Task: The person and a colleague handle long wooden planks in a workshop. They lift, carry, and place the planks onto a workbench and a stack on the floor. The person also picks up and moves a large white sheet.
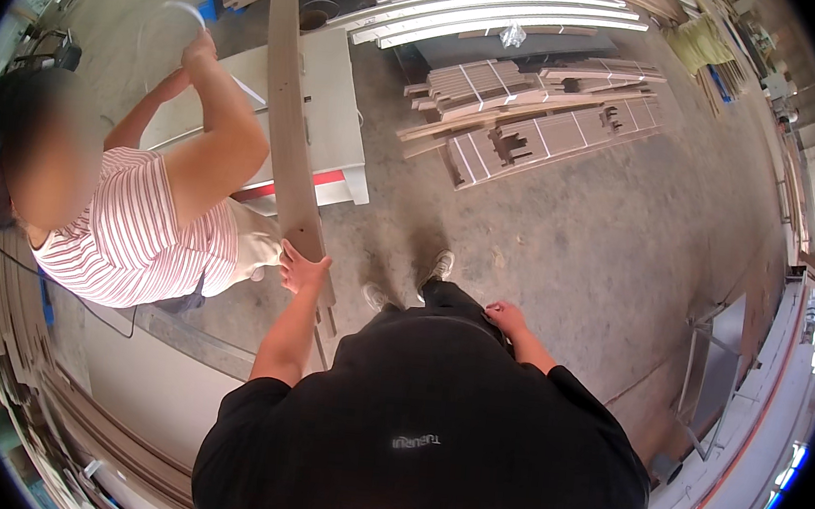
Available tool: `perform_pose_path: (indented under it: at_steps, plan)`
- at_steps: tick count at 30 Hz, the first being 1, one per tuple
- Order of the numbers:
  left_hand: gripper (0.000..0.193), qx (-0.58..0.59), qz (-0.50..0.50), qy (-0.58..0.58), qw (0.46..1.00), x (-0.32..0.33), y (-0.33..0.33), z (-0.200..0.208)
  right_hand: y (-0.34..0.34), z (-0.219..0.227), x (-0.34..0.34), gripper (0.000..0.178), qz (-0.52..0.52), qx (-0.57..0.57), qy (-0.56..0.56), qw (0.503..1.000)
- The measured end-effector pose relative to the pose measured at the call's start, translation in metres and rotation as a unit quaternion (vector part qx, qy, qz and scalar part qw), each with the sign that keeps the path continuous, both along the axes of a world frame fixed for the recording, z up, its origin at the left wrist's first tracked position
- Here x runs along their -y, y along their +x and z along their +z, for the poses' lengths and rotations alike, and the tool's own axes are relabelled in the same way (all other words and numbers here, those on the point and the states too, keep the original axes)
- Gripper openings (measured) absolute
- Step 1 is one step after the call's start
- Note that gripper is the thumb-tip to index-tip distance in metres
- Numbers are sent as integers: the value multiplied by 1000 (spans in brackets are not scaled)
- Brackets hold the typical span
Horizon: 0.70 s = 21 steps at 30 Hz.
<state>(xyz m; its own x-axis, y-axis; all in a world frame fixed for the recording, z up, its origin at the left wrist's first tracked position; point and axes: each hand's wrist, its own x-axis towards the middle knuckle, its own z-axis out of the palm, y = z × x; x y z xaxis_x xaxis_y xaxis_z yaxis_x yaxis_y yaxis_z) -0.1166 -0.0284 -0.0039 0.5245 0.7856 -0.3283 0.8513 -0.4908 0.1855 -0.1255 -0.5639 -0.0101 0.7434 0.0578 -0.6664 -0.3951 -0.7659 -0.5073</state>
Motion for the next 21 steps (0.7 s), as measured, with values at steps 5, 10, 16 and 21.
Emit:
perform_pose_path:
  at_steps: [5,10,16,21]
  plan:
    - [130,3,26,-23,999,-4,-3,4,20,-5,-10,40,121,-13,-66,990]
    - [132,-5,19,-24,1000,-2,-4,1,34,-4,-17,41,105,-4,-39,994]
    - [133,-1,19,-7,1000,-1,-9,-1,32,-10,3,41,114,25,-38,992]
    - [132,4,15,4,1000,-2,-13,3,30,-3,12,40,107,-3,-39,994]
